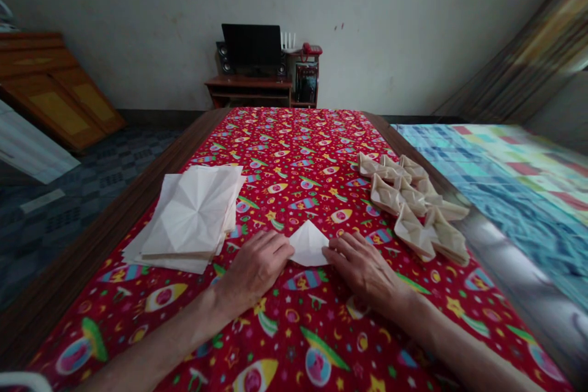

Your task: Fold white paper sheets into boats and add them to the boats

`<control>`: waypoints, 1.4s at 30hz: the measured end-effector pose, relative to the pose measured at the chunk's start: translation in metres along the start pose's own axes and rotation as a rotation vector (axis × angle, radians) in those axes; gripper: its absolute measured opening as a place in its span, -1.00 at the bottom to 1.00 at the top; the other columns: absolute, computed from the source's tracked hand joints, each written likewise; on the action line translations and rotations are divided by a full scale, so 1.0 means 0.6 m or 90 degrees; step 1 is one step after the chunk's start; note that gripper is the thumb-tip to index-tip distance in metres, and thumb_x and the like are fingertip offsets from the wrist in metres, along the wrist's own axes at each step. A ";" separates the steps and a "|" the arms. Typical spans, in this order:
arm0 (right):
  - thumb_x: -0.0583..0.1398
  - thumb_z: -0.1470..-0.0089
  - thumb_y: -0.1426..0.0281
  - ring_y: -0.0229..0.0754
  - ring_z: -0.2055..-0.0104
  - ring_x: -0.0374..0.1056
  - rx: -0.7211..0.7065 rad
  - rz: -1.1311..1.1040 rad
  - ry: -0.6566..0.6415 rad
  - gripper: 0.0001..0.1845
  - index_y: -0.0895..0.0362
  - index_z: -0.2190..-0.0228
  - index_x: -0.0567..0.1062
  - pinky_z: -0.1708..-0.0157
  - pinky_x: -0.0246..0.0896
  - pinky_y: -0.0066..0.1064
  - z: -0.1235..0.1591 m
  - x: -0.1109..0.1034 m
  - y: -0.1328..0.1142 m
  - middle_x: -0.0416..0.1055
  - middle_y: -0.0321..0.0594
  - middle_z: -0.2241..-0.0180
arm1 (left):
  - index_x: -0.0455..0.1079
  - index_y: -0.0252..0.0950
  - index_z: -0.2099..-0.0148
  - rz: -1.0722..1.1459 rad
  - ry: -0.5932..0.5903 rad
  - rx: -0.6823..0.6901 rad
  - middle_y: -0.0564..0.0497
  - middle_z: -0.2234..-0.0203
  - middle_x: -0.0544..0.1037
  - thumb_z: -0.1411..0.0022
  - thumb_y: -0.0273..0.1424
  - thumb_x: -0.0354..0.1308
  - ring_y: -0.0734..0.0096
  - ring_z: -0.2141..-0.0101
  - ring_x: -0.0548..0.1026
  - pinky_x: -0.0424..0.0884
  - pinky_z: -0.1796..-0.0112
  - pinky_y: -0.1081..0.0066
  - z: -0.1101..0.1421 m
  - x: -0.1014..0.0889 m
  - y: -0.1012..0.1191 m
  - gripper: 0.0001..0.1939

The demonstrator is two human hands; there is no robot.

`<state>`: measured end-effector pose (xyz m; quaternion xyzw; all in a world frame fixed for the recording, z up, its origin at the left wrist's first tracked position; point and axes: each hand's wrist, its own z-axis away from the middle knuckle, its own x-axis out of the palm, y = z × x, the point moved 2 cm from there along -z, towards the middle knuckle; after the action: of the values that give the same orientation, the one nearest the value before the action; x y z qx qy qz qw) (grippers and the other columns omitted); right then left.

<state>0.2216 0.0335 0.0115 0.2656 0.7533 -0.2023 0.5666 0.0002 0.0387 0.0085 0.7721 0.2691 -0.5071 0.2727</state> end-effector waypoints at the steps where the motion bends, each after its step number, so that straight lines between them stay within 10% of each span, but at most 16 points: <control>1: 0.07 -0.17 0.50 -0.11 0.22 0.25 0.003 -0.017 -0.002 -0.79 0.14 0.16 0.42 0.22 0.18 -0.25 0.002 -0.002 -0.001 0.39 -0.11 0.25 | 0.36 -0.28 0.24 0.017 0.010 -0.005 0.00 0.32 0.46 -0.29 -0.53 -0.02 0.31 0.25 0.39 0.31 0.20 0.30 0.002 0.001 -0.001 -0.86; 10: 0.01 -0.25 0.34 -0.27 0.41 0.31 0.181 -0.303 0.083 -0.69 0.13 0.44 0.45 0.41 0.20 -0.46 -0.002 0.009 0.023 0.40 -0.21 0.41 | 0.39 -0.29 0.39 0.208 0.062 -0.144 0.04 0.42 0.46 -0.26 -0.43 0.10 0.41 0.33 0.42 0.36 0.27 0.42 0.000 0.012 -0.027 -0.85; 32: 0.08 -0.17 0.25 -0.26 0.48 0.25 0.267 -0.135 0.063 -0.73 0.10 0.51 0.37 0.50 0.04 -0.45 0.005 0.023 0.037 0.34 -0.25 0.50 | 0.32 -0.30 0.26 0.060 0.057 -0.233 -0.01 0.32 0.38 -0.21 -0.39 0.14 0.31 0.27 0.41 0.39 0.23 0.33 -0.016 0.020 -0.035 -0.91; 42: 0.11 -0.14 0.27 -0.19 0.35 0.33 0.265 -0.121 0.105 -0.84 0.11 0.31 0.38 0.38 0.22 -0.40 0.008 0.027 0.038 0.38 -0.19 0.38 | 0.14 -0.36 -0.21 0.004 -0.105 0.081 -0.05 -0.19 0.26 -0.26 -0.61 -0.09 0.30 -0.25 0.05 0.03 -0.22 0.22 -0.021 0.013 0.021 -0.53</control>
<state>0.2359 0.0509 -0.0055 0.3200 0.7607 -0.3835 0.4145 0.0198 0.0398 0.0074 0.7444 0.2102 -0.5842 0.2459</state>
